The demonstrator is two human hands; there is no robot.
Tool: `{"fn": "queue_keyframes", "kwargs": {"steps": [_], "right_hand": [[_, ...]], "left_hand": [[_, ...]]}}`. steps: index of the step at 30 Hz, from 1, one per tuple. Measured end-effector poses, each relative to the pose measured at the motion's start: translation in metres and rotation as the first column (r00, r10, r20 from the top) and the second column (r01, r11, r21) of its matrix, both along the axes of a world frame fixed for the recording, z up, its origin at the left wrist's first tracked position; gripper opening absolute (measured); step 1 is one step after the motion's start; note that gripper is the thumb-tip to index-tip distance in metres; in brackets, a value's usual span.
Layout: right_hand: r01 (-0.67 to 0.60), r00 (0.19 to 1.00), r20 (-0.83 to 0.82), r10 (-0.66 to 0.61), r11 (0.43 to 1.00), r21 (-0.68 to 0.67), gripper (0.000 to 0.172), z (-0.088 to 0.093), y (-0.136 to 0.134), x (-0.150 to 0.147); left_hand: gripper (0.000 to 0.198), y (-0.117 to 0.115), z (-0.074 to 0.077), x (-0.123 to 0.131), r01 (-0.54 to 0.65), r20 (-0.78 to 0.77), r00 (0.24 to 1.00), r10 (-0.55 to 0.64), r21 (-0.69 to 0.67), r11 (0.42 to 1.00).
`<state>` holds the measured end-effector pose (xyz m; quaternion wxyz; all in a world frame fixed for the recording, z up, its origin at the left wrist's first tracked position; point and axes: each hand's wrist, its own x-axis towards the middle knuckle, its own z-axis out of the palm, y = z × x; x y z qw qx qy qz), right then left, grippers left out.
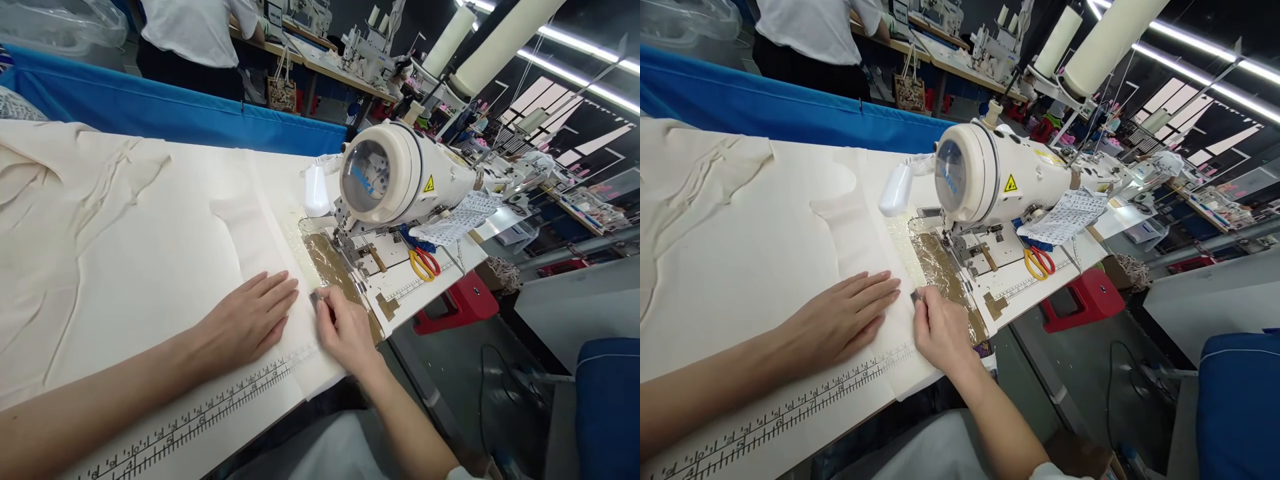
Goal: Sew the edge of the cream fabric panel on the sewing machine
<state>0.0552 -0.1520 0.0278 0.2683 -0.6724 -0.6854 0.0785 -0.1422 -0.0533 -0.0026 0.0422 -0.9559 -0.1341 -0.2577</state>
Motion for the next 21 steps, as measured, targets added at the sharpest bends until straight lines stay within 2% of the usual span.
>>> {"fn": "queue_keyframes", "kwargs": {"steps": [6, 14, 18, 21], "right_hand": [[-0.01, 0.995, 0.101, 0.013, 1.0, -0.026, 0.023, -0.003, 0.01, -0.01], [-0.011, 0.978, 0.208, 0.026, 0.997, -0.072, 0.021, -0.002, 0.009, -0.013], [-0.035, 0.965, 0.256, 0.063, 0.993, -0.112, 0.02, 0.003, -0.001, -0.007], [-0.059, 0.972, 0.219, 0.084, 0.991, -0.12, 0.021, 0.007, -0.017, 0.005]], "left_hand": [[0.039, 0.003, -0.002, -0.003, 0.046, -0.055, 0.998, -0.045, 0.026, 0.999], [0.036, -0.001, 0.001, -0.002, 0.033, -0.048, 0.998, -0.031, 0.022, 0.999], [0.035, -0.002, 0.002, -0.003, 0.02, -0.052, 0.998, -0.02, 0.008, 1.0], [0.035, -0.002, 0.003, -0.003, 0.019, -0.044, 0.999, -0.019, 0.016, 1.0]]}}
